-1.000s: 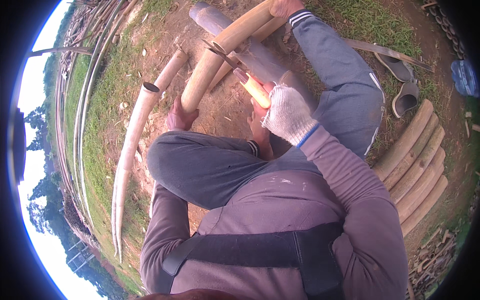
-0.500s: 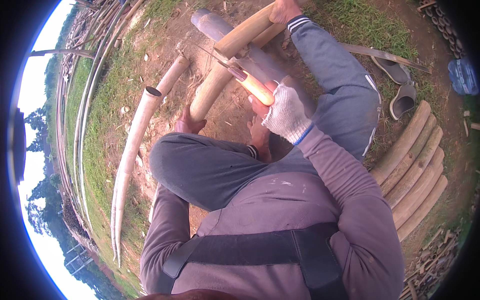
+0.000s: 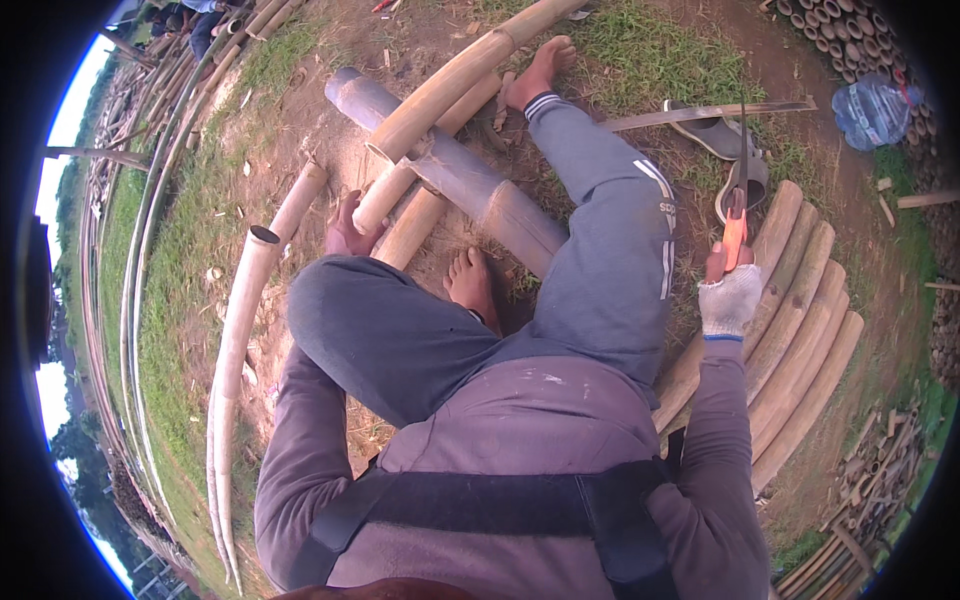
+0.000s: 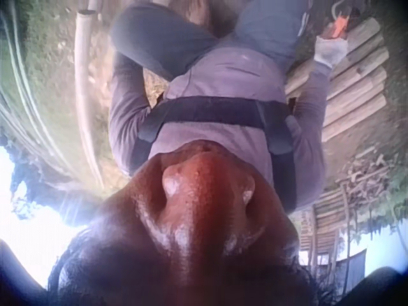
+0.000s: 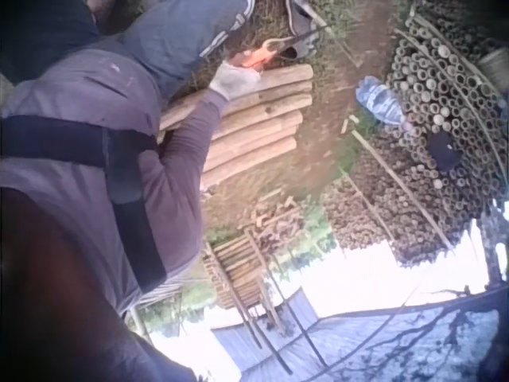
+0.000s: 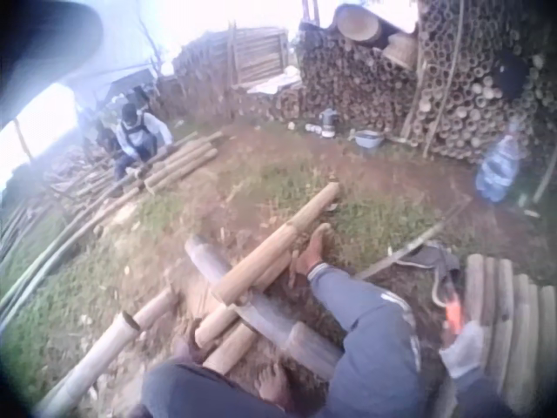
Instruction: The person sits on the ground and uses a hand saw to cut long bamboo poles into shorter sections. They hold the bamboo steady with their hands and feet while sawing, then place the cut pieces aside.
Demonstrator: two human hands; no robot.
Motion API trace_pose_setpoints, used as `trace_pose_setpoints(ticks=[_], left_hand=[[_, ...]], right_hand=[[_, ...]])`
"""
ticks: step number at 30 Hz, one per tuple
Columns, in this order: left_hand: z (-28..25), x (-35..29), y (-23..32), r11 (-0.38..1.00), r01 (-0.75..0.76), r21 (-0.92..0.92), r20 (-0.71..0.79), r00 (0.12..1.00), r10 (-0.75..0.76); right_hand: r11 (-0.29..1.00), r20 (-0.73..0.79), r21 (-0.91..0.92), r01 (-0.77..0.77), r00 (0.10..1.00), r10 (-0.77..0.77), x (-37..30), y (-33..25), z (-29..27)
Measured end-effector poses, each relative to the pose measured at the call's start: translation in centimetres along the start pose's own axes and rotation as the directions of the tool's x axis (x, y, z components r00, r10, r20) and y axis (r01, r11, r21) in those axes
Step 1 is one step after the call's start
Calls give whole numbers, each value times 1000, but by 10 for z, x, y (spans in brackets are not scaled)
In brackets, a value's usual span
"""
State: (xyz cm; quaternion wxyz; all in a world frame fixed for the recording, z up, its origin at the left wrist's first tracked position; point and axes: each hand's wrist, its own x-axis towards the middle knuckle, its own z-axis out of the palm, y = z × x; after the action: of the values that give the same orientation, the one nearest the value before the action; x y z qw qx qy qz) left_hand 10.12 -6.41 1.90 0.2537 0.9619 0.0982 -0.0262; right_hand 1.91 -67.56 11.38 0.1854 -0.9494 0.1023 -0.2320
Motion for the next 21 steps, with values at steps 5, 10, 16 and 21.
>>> trace_pose_setpoints(ticks=[5,10,16,21], left_hand=[[-44,90,45,982,-145,121,-8,989,147],[-36,128,67,978,-56,199,240,971,7],[-60,112,150,915,195,-353,547,837,32],[-88,60,236,705,474,-527,660,752,-12]], right_hand=[[926,168,-346,-149,962,218,-84,41,60],[955,251,-101,-280,921,297,-70,58,81],[892,83,444,-77,996,45,43,-73,55],[134,674,731,-670,738,12,96,-202,163]])
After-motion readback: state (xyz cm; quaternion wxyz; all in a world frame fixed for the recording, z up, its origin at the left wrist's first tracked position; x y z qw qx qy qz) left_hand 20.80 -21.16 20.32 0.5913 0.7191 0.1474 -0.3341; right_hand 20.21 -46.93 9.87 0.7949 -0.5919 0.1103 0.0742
